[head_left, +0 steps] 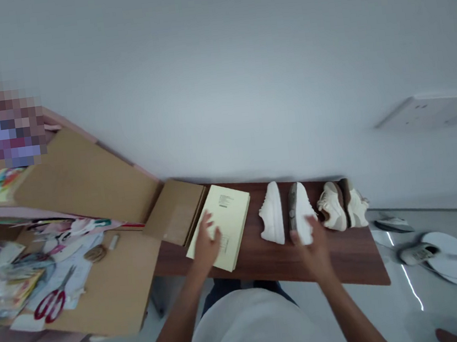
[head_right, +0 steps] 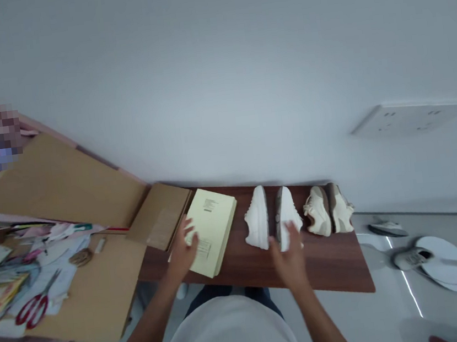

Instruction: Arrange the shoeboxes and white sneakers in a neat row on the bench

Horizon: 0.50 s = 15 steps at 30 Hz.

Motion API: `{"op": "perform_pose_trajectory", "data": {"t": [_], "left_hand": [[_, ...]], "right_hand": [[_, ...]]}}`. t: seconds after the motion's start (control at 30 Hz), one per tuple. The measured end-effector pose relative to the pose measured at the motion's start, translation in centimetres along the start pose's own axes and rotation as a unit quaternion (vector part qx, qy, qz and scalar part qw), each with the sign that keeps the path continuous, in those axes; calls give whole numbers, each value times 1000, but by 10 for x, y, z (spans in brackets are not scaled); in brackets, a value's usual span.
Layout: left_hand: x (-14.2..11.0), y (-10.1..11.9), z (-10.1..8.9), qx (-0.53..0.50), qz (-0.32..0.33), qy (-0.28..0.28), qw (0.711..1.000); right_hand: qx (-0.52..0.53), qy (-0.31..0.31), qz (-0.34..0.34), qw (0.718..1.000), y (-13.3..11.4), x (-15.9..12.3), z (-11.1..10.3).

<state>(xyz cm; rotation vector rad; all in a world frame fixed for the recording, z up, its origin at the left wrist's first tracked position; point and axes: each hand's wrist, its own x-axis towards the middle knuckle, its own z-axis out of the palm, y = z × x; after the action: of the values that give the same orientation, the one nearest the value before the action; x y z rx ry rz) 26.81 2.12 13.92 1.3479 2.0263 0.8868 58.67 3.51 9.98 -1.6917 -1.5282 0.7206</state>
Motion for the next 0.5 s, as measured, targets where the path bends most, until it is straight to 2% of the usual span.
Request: {"op": "perform_pose_trajectory", "data": {"t": [0.03, 0.1, 0.17, 0.23, 0.27, 0.33, 0.37, 0.43, 0.5], "left_hand": [[10, -25, -27, 37, -35, 52, 997], [28, -72, -71, 102, -92, 139, 981], [43, -110, -100, 144, -129, 149, 970], [56, -138, -119, 170, -138, 123, 968], [62, -150, -126, 177, -131, 106, 970], [75, -168, -135, 182, -109, 83, 974], [82, -176, -138, 179, -97, 74, 976], [98, -188, -142, 161, -81, 51, 982], [114, -197, -146, 139, -90, 21, 986]], "right_hand": [[18, -79, -26, 996, -32, -16, 35], [23, -243, -81, 966, -84, -46, 107], [13, -348, -128, 928, -114, -67, 166], [14, -388, -145, 910, -117, -76, 199], [9, -395, -154, 906, -111, -76, 205], [-41, -390, -194, 899, -90, -70, 200], [-86, -392, -231, 886, -79, -64, 191], [-178, -403, -314, 841, -59, -51, 170], [-233, -385, -356, 819, -49, -39, 153]]}}
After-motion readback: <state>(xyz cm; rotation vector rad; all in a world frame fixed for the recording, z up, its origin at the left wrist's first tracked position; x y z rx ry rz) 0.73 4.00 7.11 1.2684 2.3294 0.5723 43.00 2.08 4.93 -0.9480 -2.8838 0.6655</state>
